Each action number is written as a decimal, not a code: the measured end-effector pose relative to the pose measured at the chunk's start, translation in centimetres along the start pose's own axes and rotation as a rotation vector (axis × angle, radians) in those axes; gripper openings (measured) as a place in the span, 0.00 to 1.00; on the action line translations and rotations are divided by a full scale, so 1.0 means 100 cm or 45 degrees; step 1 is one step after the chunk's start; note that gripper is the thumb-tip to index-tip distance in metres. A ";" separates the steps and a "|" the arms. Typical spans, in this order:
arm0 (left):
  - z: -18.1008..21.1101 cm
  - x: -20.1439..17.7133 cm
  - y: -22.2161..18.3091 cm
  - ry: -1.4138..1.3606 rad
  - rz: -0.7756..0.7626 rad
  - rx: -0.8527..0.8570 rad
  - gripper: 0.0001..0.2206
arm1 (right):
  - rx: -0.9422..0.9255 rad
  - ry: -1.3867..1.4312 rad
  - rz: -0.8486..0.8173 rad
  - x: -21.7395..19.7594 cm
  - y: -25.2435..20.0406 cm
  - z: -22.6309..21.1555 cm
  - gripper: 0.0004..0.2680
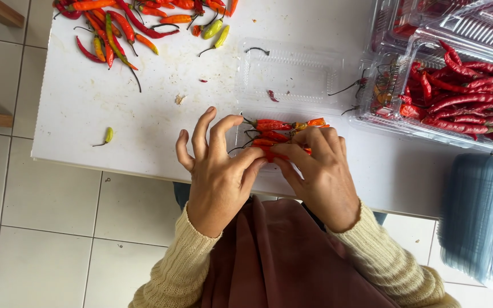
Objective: The person sorts red and orange chili peppers from a pile on a table and arranges them neatly into small clear plastic containers before closing and stacking them.
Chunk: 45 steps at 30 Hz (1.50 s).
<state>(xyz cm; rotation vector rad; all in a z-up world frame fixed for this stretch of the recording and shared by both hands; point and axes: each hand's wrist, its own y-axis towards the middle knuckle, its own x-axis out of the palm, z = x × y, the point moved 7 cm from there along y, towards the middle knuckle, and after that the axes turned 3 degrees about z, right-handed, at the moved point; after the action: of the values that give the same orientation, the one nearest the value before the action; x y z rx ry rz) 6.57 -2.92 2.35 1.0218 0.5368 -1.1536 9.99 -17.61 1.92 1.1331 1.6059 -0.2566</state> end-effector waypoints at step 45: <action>-0.206 -0.038 0.068 0.670 0.478 -0.149 0.12 | 0.297 0.254 0.125 -0.040 -0.026 0.031 0.07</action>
<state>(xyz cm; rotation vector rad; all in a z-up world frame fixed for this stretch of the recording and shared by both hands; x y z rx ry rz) 14.43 17.28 -1.75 1.2647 0.7755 -0.5096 9.74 -23.23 3.15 1.4505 1.7211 -0.2786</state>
